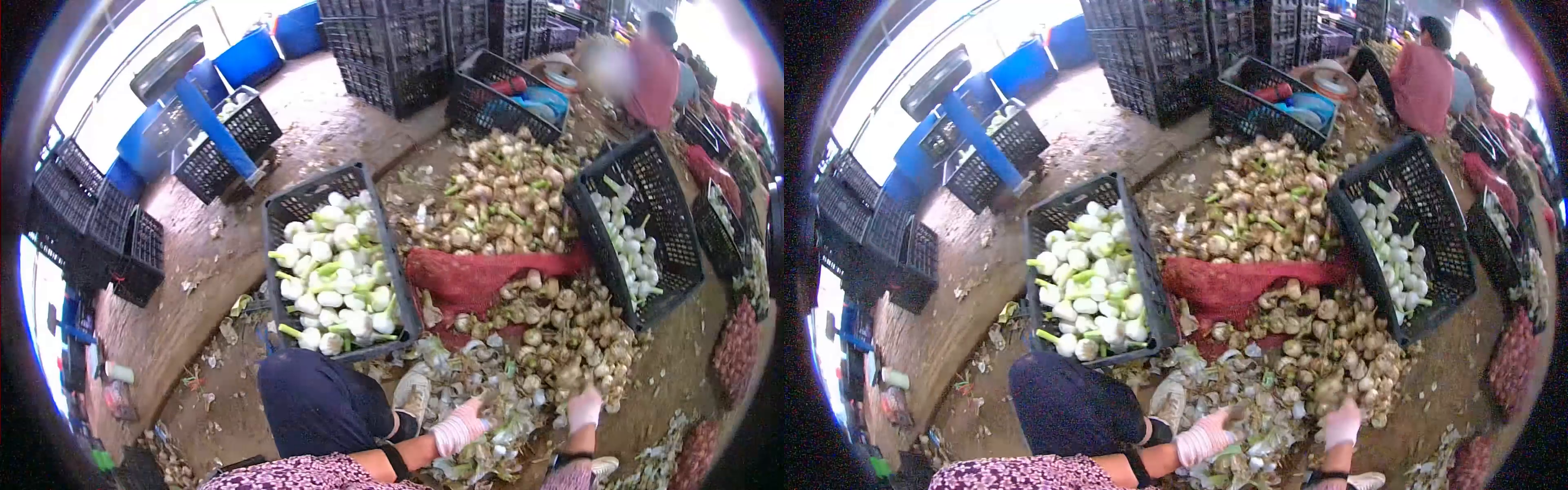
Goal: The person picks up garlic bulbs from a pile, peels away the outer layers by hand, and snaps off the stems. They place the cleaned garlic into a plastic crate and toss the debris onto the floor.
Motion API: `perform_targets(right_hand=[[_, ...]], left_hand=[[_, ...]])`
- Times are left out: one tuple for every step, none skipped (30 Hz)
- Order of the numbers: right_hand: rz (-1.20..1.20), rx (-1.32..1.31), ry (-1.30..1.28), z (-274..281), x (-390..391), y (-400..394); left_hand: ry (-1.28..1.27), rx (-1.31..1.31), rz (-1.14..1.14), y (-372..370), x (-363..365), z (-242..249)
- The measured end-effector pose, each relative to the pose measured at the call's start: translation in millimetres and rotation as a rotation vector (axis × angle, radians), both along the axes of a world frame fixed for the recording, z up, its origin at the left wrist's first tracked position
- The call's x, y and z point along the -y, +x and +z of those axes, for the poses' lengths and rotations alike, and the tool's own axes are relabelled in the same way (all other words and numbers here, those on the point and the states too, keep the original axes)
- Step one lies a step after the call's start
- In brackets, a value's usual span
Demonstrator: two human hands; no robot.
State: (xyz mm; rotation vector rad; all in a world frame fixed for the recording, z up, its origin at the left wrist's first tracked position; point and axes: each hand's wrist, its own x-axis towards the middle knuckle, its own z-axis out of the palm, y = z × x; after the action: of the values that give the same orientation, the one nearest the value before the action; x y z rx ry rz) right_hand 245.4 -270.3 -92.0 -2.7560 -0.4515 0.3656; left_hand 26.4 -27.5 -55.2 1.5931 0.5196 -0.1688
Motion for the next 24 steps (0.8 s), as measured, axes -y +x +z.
perform_targets(right_hand=[[-0.151, -0.297, 0.251, 34, -20, -28], [0.117, -0.086, 0.176, 62, -34, -53], [0.235, -0.098, 0.046, 91, -48, -80], [0.363, -0.196, 0.143, 121, -59, -101], [0.301, -0.442, 0.371, 124, -58, -119], [0.466, -0.277, 0.407, 116, -54, -133], [0.368, -0.263, 0.487, 127, -55, -145], [0.270, -0.249, 0.567, 142, -56, -159], [0.270, -0.227, 0.574, 158, -62, -174], [-0.048, -0.386, 0.834, 177, -71, -188], [-0.374, -0.546, 1.083, 189, -74, -198], [-0.463, -0.715, 1.361, 177, -66, -208], [-0.563, -0.774, 1.378, 181, -67, -216], [-0.663, -0.835, 1.391, 197, -77, -227], [-0.730, -0.692, 1.397, 215, -92, -242], [-0.556, -0.619, 1.440, 151, -67, -235], [-0.532, -0.502, 1.416, 151, -72, -240], [-0.507, -0.386, 1.392, 153, -76, -245], [-0.508, -0.380, 1.399, 159, -75, -247], [-0.460, -0.449, 1.461, 165, -70, -247], [-0.411, -0.518, 1.519, 172, -67, -248], [-0.413, -0.512, 1.521, 183, -66, -252], [-0.407, -0.559, 1.531, 196, -66, -257], [-0.402, -0.607, 1.538, 204, -64, -261]], left_hand=[[0.050, 0.015, -0.035, 0, 8, -28], [0.055, 0.030, -0.031, -2, 16, -29], [-0.166, 0.081, -0.079, -4, 22, -26], [-0.381, 0.131, -0.133, -6, 23, -21], [-0.431, 0.007, -0.271, -7, 2, 32], [-0.419, 0.022, -0.282, -9, 2, 32], [-0.442, 0.158, -0.299, -13, 6, 27], [-0.466, 0.295, -0.318, -15, 4, 48], [-0.427, 0.139, -0.358, -15, -5, 70], [-0.415, 0.156, -0.369, -18, -5, 78], [-0.423, 0.232, -0.248, -21, -4, 85], [-0.437, 0.304, -0.126, -26, -2, 91], [-0.363, 0.302, -0.123, -27, -5, 102], [-0.361, 0.314, -0.130, -28, -5, 105], [-0.255, 0.338, -0.198, -31, -5, 106], [-0.148, 0.359, -0.265, -34, -5, 108], [-0.149, 0.369, -0.271, -41, -7, 124], [-0.143, 0.374, -0.276, -44, -6, 125], [-0.099, 0.353, -0.289, -46, -4, 124], [-0.057, 0.332, -0.302, -49, -2, 130], [-0.041, 0.372, -0.305, -54, -1, 136], [-0.042, 0.375, -0.310, -56, 3, 136], [-0.135, 0.504, -0.295, -55, 8, 132], [-0.230, 0.632, -0.278, -53, 12, 128]])
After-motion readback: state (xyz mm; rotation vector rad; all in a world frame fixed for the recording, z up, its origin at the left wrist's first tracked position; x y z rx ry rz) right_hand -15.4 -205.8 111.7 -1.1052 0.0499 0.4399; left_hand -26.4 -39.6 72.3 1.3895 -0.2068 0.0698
